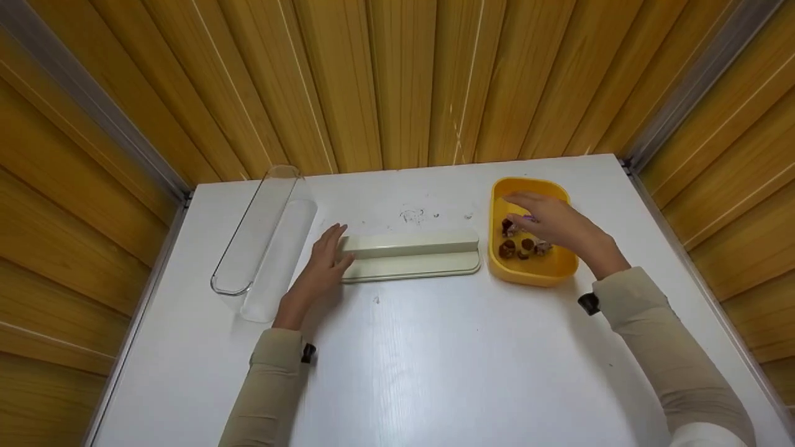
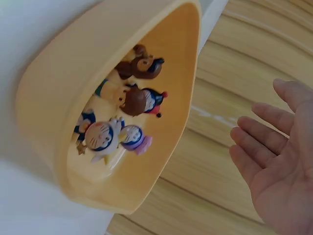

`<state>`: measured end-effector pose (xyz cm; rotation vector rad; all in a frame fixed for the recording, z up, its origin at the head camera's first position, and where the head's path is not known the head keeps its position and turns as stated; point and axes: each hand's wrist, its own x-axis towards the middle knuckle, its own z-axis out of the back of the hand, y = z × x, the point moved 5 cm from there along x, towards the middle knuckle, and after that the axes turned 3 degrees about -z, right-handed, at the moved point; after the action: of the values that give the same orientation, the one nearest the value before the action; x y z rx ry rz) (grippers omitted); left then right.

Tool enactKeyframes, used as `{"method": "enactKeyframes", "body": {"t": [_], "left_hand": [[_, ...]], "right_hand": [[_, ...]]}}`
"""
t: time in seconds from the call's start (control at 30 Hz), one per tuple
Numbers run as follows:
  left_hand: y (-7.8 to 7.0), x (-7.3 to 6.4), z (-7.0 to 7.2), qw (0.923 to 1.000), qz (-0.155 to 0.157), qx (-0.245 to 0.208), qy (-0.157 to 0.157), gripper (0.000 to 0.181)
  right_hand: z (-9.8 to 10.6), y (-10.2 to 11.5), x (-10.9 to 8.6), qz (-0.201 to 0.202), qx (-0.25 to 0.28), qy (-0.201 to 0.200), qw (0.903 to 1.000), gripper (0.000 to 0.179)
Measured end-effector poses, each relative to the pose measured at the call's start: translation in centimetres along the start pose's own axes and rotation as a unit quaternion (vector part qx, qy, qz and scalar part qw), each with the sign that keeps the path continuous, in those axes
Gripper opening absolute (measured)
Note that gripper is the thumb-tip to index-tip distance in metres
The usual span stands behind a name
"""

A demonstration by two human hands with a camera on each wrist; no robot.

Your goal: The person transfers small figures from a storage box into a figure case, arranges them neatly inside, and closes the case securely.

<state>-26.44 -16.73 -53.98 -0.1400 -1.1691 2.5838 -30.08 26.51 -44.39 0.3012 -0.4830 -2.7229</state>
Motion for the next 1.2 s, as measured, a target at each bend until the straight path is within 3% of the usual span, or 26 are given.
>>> {"method": "enactKeyframes", "body": {"t": [0.37,0.67,0.87,1.2], "left_hand": [[1.4,-0.2,0.0,0.9935,0.049,-0.1,-0.021,0.06],[2.0,0.1,0.1,0.988,0.035,-0.139,-0.057,0.047],[2.4,0.1,0.3,0.9862,0.041,-0.139,-0.08,0.043],[2.9,0.5,0.6,0.9873,0.047,-0.127,-0.082,0.043]], "right_hand": [[0.0,-4.1,2.1,-0.048,0.02,0.032,0.9981,0.054],[-0.8,-6.7,3.1,-0.09,0.067,0.064,0.9916,0.048],[-1.4,-7.4,3.6,-0.089,0.069,0.088,0.9898,0.047],[-2.1,-8.4,3.9,-0.108,0.112,0.104,0.9823,0.043]]}}
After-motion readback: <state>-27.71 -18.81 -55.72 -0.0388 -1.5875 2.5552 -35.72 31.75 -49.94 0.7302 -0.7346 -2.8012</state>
